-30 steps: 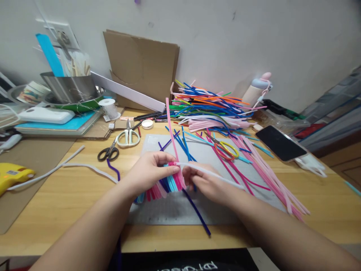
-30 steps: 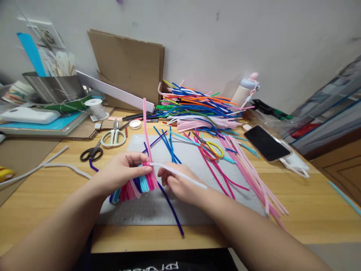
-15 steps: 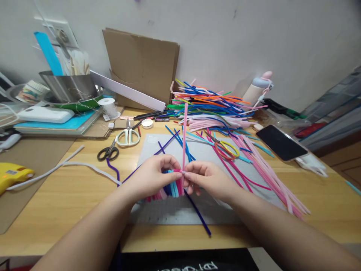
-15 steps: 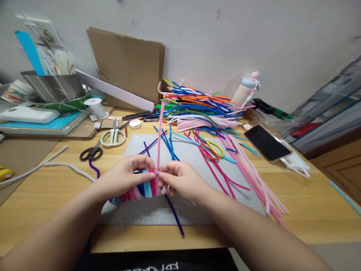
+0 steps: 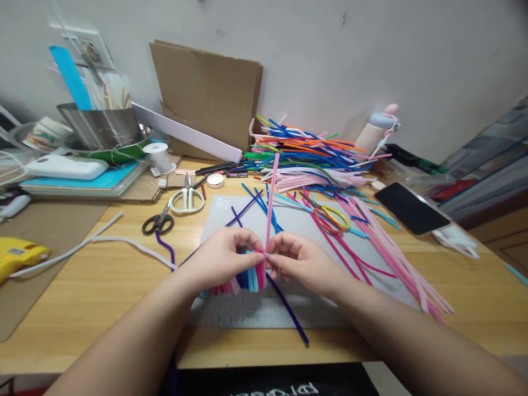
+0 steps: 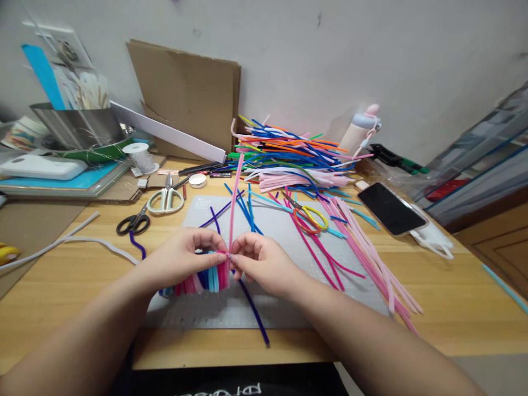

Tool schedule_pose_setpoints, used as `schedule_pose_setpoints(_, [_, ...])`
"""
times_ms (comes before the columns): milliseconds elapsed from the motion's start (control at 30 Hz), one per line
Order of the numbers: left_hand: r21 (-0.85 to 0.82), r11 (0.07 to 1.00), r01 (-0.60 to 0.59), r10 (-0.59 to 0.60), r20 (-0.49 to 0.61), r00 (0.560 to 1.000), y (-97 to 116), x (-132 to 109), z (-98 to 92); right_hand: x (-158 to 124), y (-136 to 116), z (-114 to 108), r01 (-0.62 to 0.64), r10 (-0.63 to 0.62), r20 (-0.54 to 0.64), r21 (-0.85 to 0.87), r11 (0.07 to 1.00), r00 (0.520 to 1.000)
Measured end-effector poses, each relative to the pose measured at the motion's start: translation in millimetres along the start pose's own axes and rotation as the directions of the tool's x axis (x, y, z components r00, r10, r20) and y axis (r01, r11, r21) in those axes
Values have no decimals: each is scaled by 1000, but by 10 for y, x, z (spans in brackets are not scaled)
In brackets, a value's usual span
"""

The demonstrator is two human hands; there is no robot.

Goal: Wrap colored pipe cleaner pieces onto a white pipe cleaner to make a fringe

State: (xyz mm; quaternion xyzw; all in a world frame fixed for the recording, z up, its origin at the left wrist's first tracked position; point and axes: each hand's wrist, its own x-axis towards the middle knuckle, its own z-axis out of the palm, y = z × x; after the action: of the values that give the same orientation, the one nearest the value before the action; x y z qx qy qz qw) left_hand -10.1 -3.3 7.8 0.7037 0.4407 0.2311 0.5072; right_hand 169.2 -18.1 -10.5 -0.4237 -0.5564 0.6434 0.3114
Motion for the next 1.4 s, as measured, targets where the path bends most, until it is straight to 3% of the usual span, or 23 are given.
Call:
schedule_pose_setpoints(367, [4,999,33,-34,88,996,-32,5,-5,19,67,2,1,-4,47,54,999,999])
schedule_pose_setpoints(600, [2,999,46,-46,42,998,13,4,-9,32,58,-7,91,-89,-32,44,995,995])
schedule_pose_setpoints(867, [-85,994,69,-56,140,989,-53,1,-6,27,44,-25,8,-13,30,154,988,999])
schedule_pose_setpoints(1167, [-179,976,123,-86,201,976,-8,-18,6,4,27,-31,20,-29,64,134,991,998])
schedule_pose_setpoints(1400, [-178,976,127,-98,162,982,-52,-4,7,3,41,-10,62,-63,9,75,995,998])
